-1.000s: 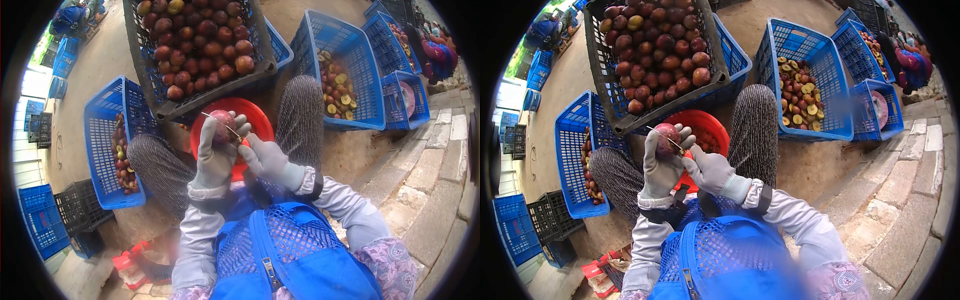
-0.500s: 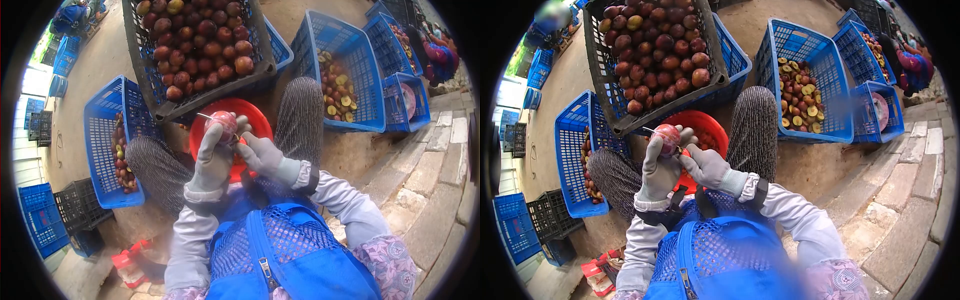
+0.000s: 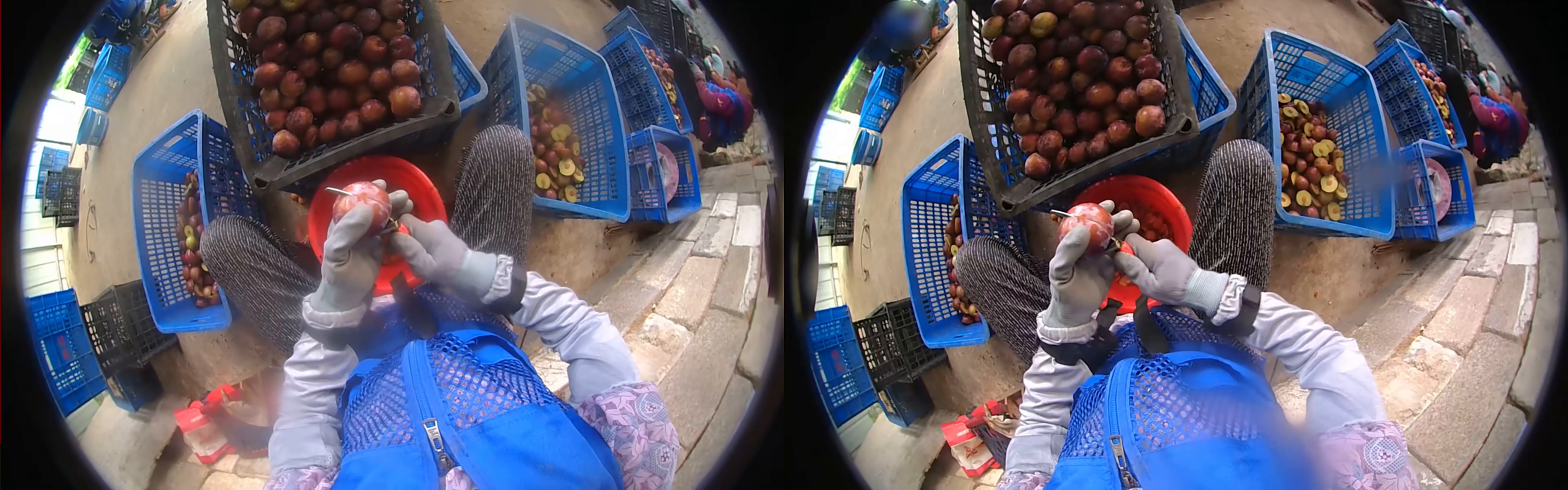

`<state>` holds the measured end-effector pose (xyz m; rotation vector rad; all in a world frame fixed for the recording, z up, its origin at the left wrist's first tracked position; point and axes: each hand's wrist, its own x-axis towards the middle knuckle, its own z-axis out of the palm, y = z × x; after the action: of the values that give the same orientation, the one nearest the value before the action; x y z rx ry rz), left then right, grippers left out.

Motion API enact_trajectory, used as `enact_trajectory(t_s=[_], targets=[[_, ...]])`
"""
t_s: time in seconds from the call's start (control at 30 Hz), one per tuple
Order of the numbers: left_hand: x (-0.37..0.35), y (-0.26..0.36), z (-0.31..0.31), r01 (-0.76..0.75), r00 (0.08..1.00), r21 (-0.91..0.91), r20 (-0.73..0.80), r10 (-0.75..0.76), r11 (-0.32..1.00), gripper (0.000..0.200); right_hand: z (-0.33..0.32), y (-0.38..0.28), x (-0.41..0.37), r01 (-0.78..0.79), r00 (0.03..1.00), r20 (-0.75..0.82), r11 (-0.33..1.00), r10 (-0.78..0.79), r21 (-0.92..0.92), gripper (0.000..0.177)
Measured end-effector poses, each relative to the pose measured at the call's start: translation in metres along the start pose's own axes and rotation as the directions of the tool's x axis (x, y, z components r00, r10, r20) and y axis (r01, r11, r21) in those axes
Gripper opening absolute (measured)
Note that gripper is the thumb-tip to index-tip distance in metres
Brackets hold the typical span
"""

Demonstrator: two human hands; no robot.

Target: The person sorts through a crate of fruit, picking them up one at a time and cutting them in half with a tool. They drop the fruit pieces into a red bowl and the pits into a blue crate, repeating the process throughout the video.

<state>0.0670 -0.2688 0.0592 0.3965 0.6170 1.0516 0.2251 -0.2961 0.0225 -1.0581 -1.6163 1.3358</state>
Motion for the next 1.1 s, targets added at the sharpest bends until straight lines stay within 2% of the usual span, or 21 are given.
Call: enact_trajectory(t_s=[0.07, 0.2, 0.23, 0.27, 0.3, 0.33, 0.37, 0.43, 0.47, 0.5, 0.6, 0.63, 0.7, 0.8, 0.9, 1.03, 1.1], targets=[[-0.002, 0.009, -0.006, -0.026, 0.998, 0.251, -0.044, 0.038, 0.968, 0.038, -0.016, -0.002, 0.007, -0.039, 0.992, 0.115, 0.988, 0.056, -0.15, 0.025], [0.001, 0.014, -0.017, 0.001, 0.991, 0.545, -0.115, 0.073, 0.839, 0.042, -0.029, -0.01, 0.016, -0.055, 0.968, 0.216, 0.949, 0.127, -0.311, 0.026], [-0.002, 0.011, -0.017, -0.063, 0.994, 0.474, -0.052, 0.099, 0.878, 0.052, -0.028, -0.013, 0.017, -0.072, 0.962, 0.227, 0.939, 0.155, -0.335, 0.026], [-0.004, 0.005, -0.015, -0.036, 0.996, 0.235, -0.066, 0.053, 0.971, 0.051, -0.024, -0.012, 0.015, -0.085, 0.967, 0.21, 0.957, 0.146, -0.276, 0.026], [-0.004, -0.001, -0.014, -0.01, 0.998, -0.019, -0.065, 0.009, 1.0, 0.05, -0.018, -0.01, 0.016, -0.093, 0.972, 0.191, 0.972, 0.136, -0.218, 0.026], [-0.004, -0.005, -0.014, 0.014, 0.998, -0.273, -0.053, -0.029, 0.962, 0.049, -0.014, -0.009, 0.016, -0.097, 0.977, 0.175, 0.982, 0.126, -0.161, 0.026], [-0.005, -0.006, -0.016, 0.022, 0.997, -0.275, -0.069, -0.043, 0.961, 0.048, -0.012, -0.005, 0.014, -0.09, 0.983, 0.149, 0.986, 0.111, -0.142, 0.026], [-0.007, -0.005, -0.029, -0.063, 0.991, 0.101, -0.109, 0.074, 0.993, 0.05, -0.018, -0.002, 0.014, -0.084, 0.966, 0.22, 0.968, 0.138, -0.238, 0.026], [-0.007, -0.002, -0.034, -0.095, 0.986, 0.292, -0.107, 0.131, 0.952, 0.052, -0.022, -0.003, 0.016, -0.075, 0.957, 0.248, 0.956, 0.149, -0.285, 0.026], [-0.007, 0.007, -0.033, -0.091, 0.968, 0.354, -0.189, 0.166, 0.931, 0.071, -0.026, -0.009, 0.019, -0.065, 0.945, 0.277, 0.929, 0.175, -0.364, 0.027], [-0.002, 0.014, -0.045, -0.123, 0.909, 0.729, -0.19, 0.371, 0.674, 0.081, -0.026, -0.01, 0.026, -0.018, 0.933, 0.305, 0.874, 0.189, -0.486, 0.03], [0.001, 0.014, -0.047, -0.113, 0.886, 0.789, -0.195, 0.421, 0.604, 0.084, -0.024, -0.01, 0.028, -0.011, 0.94, 0.295, 0.879, 0.172, -0.477, 0.03], [0.001, 0.013, -0.051, -0.126, 0.874, 0.846, -0.153, 0.462, 0.518, 0.081, -0.022, -0.011, 0.025, -0.005, 0.951, 0.272, 0.887, 0.146, -0.462, 0.03], [0.001, 0.02, -0.046, -0.123, 0.87, 0.91, -0.093, 0.484, 0.396, 0.076, -0.024, -0.02, 0.024, -0.042, 0.938, 0.269, 0.843, 0.218, -0.537, 0.03], [0.002, 0.028, -0.035, -0.107, 0.867, 0.952, -0.052, 0.496, 0.287, 0.072, -0.029, -0.031, 0.027, -0.046, 0.942, 0.253, 0.83, 0.221, -0.556, 0.031], [0.009, 0.031, -0.042, -0.097, 0.865, 0.989, 0.028, 0.501, 0.111, 0.068, -0.037, -0.046, 0.039, -0.069, 0.898, 0.279, 0.736, 0.34, -0.674, 0.032], [0.01, 0.033, -0.043, -0.063, 0.86, 0.991, 0.114, 0.497, -0.118, 0.066, -0.04, -0.053, 0.045, -0.07, 0.877, 0.288, 0.697, 0.384, -0.714, 0.033]])
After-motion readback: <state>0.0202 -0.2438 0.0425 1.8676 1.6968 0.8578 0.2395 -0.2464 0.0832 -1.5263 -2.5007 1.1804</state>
